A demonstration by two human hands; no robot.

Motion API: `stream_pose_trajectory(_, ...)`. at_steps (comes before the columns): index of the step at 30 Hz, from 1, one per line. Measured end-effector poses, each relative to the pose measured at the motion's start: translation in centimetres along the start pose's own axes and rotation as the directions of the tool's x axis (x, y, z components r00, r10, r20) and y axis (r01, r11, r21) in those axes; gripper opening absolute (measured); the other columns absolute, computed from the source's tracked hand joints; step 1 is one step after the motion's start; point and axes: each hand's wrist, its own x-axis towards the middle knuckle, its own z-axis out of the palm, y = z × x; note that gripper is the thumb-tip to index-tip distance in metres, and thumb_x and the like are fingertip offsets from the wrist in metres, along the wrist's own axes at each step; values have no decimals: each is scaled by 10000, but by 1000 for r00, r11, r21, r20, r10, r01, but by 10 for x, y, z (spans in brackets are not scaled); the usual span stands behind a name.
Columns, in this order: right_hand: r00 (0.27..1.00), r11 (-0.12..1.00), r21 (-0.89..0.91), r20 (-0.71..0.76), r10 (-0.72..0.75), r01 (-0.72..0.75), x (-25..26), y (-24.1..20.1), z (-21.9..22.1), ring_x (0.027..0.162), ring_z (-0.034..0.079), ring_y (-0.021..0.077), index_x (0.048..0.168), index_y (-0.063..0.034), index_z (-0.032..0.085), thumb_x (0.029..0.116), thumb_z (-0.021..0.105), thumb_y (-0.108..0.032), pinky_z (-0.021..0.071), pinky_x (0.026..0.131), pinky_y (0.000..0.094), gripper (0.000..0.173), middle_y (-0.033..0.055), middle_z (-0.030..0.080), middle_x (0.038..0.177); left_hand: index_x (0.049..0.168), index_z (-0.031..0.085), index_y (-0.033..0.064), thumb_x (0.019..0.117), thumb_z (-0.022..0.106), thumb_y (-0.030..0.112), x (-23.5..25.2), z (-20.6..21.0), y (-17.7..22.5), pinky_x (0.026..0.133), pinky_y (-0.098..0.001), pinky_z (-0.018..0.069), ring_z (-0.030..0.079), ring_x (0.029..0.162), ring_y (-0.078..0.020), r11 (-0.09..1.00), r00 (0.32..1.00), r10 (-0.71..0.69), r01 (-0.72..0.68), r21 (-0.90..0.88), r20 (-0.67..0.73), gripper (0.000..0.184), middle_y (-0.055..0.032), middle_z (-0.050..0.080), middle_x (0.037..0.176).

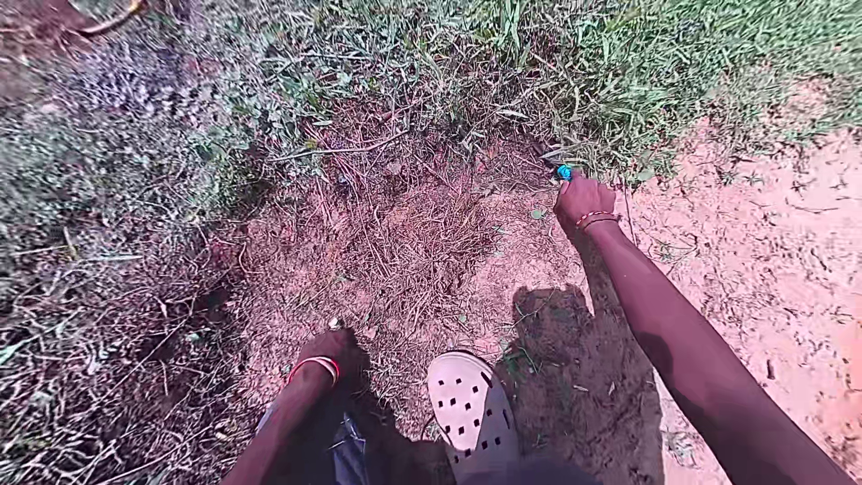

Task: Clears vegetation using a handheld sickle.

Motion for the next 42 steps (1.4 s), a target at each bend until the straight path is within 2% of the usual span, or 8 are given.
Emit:
stream_pose_trajectory(8,983,996,-56,167,71,-62,-128,22,35,1105,668,423,1593,-119,310,1113,266,-388,514,905,557,552,251,680,1155,1254,672,25,1051,495,348,-3,27,-12,990,-666,490,637,1234,-445,996,995,83,-80,45,-58,421,-250,674,1294)
stream_pose_trajectory(13,995,997,8,64,79,-80,-93,38,17,1050,673,467,1528,-69,413,1105,341,-348,516,855,606,512,274,694,1102,1212,700,41,1001,582,385,13,23,-8,986,-661,497,640,1223,-443,995,993,91,-89,35,-74,420,-258,684,1263)
stream_pose_trajectory(19,988,995,2,117,96,-97,-121,33,36,1105,670,430,1574,-93,333,1113,295,-386,519,913,560,547,256,687,1143,1289,656,41,1031,520,386,-2,34,-15,984,-660,496,647,1217,-442,991,982,105,-92,95,-155,451,-245,680,1286)
stream_pose_trajectory(25,964,991,26,240,119,-129,-238,53,50,1040,683,424,1600,-132,332,1111,310,-413,523,874,555,564,246,668,1188,1352,650,82,1046,551,381,-2,28,-24,1010,-714,447,601,1258,-504,973,967,-18,-42,-228,-254,439,-290,650,1320)
stream_pose_trajectory(28,994,974,209,72,77,-91,-269,54,57,993,696,451,1496,-55,510,1093,437,-369,509,831,612,515,267,694,1159,1319,662,51,1037,565,383,0,25,-22,1011,-729,431,586,1271,-511,954,959,-64,-22,-297,-275,447,-307,636,1326)
stream_pose_trajectory(33,985,975,146,-58,-162,169,-226,37,51,871,712,433,1526,-134,506,1075,431,-389,541,743,587,523,255,708,1066,1328,651,45,1037,559,373,-2,26,-18,1005,-725,439,594,1265,-506,965,963,-78,8,-261,-259,448,-301,645,1316)
stream_pose_trajectory(36,967,965,71,21,-254,252,-170,17,37,884,695,430,1572,-207,438,1089,391,-443,525,765,586,540,244,693,1080,1338,653,67,1037,553,380,-2,25,-17,1014,-700,452,603,1268,-480,966,963,-95,28,-258,-251,445,-277,654,1322)
stream_pose_trajectory(42,956,956,16,-8,-293,293,-69,-4,35,905,686,451,1537,-164,470,1099,394,-426,523,756,599,516,251,695,1012,1314,672,98,1018,568,397,9,27,-17,997,-696,468,619,1250,-469,967,965,-99,35,-252,-244,433,-257,670,1306)
